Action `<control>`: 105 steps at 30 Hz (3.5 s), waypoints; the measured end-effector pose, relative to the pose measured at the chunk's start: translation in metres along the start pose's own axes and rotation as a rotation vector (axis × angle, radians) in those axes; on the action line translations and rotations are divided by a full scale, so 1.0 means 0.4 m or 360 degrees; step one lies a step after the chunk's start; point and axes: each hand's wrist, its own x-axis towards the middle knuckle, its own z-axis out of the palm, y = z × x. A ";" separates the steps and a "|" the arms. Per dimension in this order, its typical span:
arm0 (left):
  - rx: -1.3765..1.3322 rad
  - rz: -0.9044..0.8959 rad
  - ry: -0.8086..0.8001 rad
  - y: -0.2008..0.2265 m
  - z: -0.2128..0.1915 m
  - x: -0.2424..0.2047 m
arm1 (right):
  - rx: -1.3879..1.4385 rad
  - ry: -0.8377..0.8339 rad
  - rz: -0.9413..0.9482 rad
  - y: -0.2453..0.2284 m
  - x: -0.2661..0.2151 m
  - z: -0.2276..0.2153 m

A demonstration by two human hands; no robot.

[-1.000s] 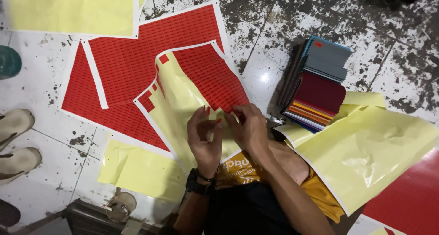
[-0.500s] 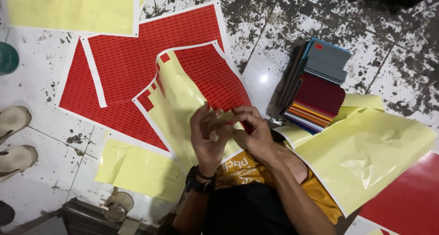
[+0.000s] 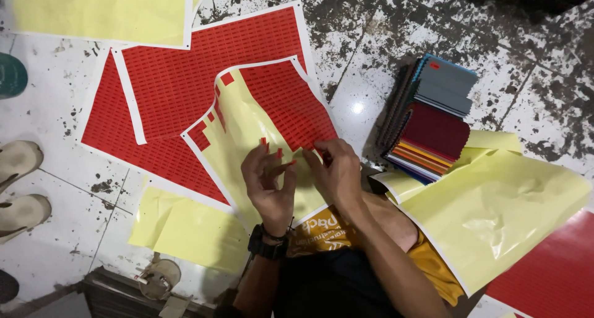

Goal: Applying adhesive strips to the edges of material swatches to prepare them for a sample book or display.

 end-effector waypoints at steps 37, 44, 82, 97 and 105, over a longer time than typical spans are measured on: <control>-0.0762 -0.0299 0.0255 0.033 0.014 0.016 | 0.0461 0.0034 -0.0157 -0.015 -0.001 -0.023; -0.0726 -0.0256 0.0181 -0.009 -0.003 0.020 | 0.0079 -0.0207 0.0080 -0.002 0.039 -0.002; -0.0783 -0.0548 0.0068 0.076 0.070 0.026 | -0.0069 0.0080 -0.0216 0.149 -0.173 -0.169; -0.0185 -0.0132 -0.1472 0.234 0.406 0.053 | 0.0371 0.0312 -0.0637 0.109 0.026 -0.600; 0.0100 -0.0186 -0.1620 0.190 0.474 0.062 | 0.0200 -0.0006 -0.0667 0.098 0.082 -0.649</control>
